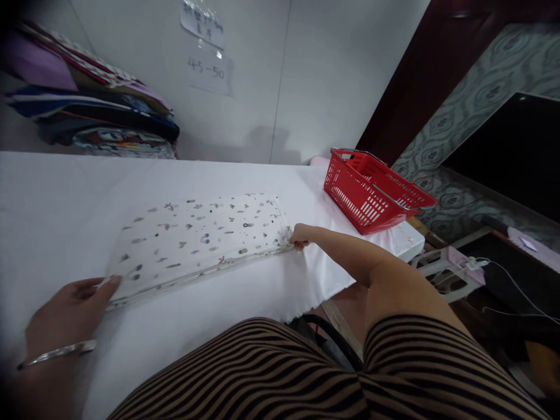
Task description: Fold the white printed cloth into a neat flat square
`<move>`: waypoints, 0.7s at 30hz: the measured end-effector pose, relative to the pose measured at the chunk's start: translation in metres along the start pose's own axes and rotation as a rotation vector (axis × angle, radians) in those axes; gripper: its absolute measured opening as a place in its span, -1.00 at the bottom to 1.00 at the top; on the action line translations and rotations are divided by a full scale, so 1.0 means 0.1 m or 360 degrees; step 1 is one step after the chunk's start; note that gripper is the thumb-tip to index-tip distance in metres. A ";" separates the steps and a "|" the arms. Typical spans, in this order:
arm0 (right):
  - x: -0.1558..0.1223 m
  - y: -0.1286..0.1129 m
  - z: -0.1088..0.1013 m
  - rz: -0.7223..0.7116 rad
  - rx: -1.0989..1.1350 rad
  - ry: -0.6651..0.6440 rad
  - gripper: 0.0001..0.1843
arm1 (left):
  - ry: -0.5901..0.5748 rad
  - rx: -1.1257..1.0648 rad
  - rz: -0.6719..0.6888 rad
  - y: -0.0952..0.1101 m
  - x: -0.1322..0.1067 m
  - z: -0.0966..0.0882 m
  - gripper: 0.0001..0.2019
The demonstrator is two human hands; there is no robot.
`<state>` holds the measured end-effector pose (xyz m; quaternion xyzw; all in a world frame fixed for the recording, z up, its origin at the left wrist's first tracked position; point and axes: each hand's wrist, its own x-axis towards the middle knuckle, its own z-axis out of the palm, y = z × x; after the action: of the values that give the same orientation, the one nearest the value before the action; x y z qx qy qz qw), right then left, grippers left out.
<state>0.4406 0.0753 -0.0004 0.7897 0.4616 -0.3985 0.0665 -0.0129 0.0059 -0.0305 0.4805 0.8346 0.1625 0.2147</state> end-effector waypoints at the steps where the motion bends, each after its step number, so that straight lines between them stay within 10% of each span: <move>1: -0.01 -0.02 -0.01 0.0010 -0.0010 -0.0007 -0.84 | 0.0000 -0.0001 0.0001 0.00 0.00 0.00 -0.47; 21: -0.09 0.06 -0.03 0.0125 0.0481 0.0062 -0.74 | 0.0005 -0.0197 0.0001 -0.06 0.04 0.03 -0.53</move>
<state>0.4443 0.0673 0.0063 0.8158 0.3663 -0.4451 -0.0465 -0.0176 0.0064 -0.0368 0.4662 0.8232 0.2146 0.2428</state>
